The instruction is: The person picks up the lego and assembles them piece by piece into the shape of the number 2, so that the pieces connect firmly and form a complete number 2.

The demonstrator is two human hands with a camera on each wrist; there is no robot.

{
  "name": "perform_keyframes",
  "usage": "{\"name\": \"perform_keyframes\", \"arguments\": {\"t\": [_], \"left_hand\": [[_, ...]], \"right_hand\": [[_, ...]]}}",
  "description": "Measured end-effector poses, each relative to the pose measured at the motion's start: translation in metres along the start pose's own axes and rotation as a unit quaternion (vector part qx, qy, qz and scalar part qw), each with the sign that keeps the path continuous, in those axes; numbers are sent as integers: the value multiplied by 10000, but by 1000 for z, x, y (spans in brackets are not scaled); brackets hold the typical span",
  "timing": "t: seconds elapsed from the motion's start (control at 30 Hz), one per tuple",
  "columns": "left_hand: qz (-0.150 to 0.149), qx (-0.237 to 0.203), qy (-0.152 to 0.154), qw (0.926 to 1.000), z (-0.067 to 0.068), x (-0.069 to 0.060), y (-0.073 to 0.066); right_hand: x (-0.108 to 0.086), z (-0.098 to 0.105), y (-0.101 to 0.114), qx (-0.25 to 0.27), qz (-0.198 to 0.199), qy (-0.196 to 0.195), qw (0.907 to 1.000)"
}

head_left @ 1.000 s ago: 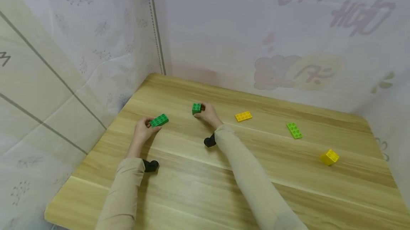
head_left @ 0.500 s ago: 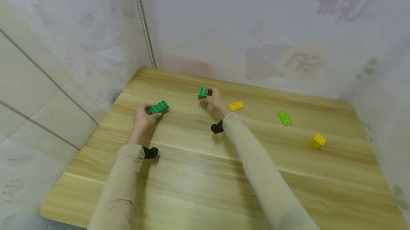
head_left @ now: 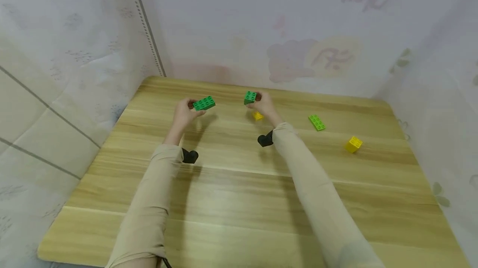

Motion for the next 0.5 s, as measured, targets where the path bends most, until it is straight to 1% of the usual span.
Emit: {"name": "perform_keyframes", "arguments": {"t": [0.1, 0.27, 0.37, 0.5], "left_hand": [[-197, 121, 76, 9997, -13, 4, -16], [-366, 204, 241, 9988, -31, 11, -40], [-487, 225, 397, 9978, -47, 15, -51], [-659, 327, 670, 9950, -71, 18, -66]], "right_hand": [[-5, 18, -6, -48, -30, -162, 9999], [-15, 46, -12, -72, -29, -419, 9991], [-23, 63, -20, -91, -27, -572, 9983], [-35, 84, -35, -190, -250, -745, 9967]]}}
Point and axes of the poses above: each hand's wrist, its own x-axis towards the middle knuckle, its own z-axis out of the back of the hand, y = z × x, the point moved 7 cm from there along x, towards the middle knuckle, and after that the axes turned 5 degrees about -y, right-handed, at the moved point
